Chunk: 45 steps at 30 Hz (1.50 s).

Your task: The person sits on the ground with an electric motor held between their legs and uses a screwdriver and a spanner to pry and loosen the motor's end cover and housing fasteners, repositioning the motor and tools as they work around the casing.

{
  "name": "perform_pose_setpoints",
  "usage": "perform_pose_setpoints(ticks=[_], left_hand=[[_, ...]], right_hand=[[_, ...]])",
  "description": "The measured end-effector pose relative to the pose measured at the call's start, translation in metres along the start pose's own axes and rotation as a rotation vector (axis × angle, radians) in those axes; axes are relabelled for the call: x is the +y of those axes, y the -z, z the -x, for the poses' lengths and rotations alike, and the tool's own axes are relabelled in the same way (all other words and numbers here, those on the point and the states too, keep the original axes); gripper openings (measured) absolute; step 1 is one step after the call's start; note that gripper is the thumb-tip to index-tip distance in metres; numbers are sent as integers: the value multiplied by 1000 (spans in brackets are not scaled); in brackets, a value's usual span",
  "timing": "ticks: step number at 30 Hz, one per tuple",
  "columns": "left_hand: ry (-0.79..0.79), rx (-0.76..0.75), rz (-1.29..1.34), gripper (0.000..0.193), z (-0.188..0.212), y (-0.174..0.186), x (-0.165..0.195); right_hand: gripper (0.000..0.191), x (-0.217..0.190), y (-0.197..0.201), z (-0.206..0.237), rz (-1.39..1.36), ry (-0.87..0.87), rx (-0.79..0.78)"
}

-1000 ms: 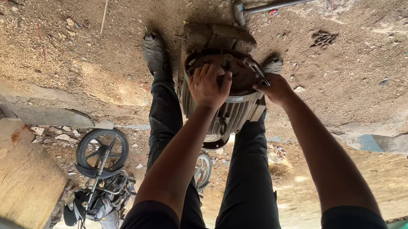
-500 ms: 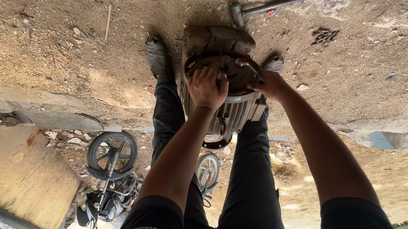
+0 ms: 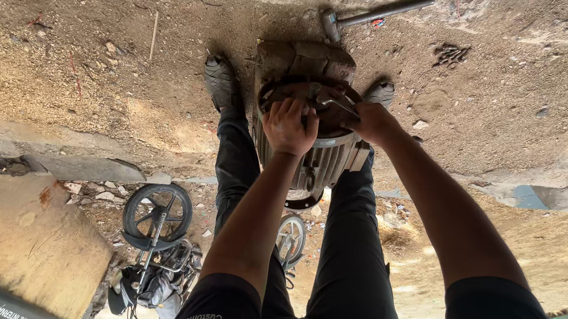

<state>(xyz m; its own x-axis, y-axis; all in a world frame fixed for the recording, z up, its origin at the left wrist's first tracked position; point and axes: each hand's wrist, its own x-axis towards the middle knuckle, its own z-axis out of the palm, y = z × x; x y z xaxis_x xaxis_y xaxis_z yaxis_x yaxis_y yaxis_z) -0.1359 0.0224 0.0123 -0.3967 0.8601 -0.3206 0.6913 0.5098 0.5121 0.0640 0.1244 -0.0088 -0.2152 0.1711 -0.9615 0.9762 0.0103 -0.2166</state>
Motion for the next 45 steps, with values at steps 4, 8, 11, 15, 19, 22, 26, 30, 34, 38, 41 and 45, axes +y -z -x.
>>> perform_pose_setpoints(ticks=[4,8,11,15,19,22,26,30,34,38,41,45], left_hand=[[8,-16,-24,24,0,1,1],[12,-20,10,23,1,0,0],[14,-17,16,23,2,-1,-1],[9,10,51,21,2,-1,-1],[-7,32,44,23,1,0,0],[17,10,53,22,1,0,1],[10,0,45,22,0,1,0],[16,-20,24,21,-1,3,1],[64,-88,48,20,-2,2,2],[53,-86,138,19,-2,5,-12],[106,-44,181,23,6,14,-35],[423,-86,217,37,24,15,-52]], right_hand=[[53,3,6,2,-146,-49,-21],[54,19,7,-2,-278,-20,-73],[53,26,2,-6,-241,114,-52],[54,24,-3,-3,-183,102,-19],[49,18,-2,0,-96,130,15],[46,5,5,5,-43,15,-24],[48,-12,6,15,92,-59,-10],[43,-9,-6,15,-63,-191,19],[45,18,-5,1,-208,-87,-71],[44,29,5,-6,-61,98,-71],[46,19,3,-2,97,-13,-98],[47,1,-4,7,278,-136,-46]])
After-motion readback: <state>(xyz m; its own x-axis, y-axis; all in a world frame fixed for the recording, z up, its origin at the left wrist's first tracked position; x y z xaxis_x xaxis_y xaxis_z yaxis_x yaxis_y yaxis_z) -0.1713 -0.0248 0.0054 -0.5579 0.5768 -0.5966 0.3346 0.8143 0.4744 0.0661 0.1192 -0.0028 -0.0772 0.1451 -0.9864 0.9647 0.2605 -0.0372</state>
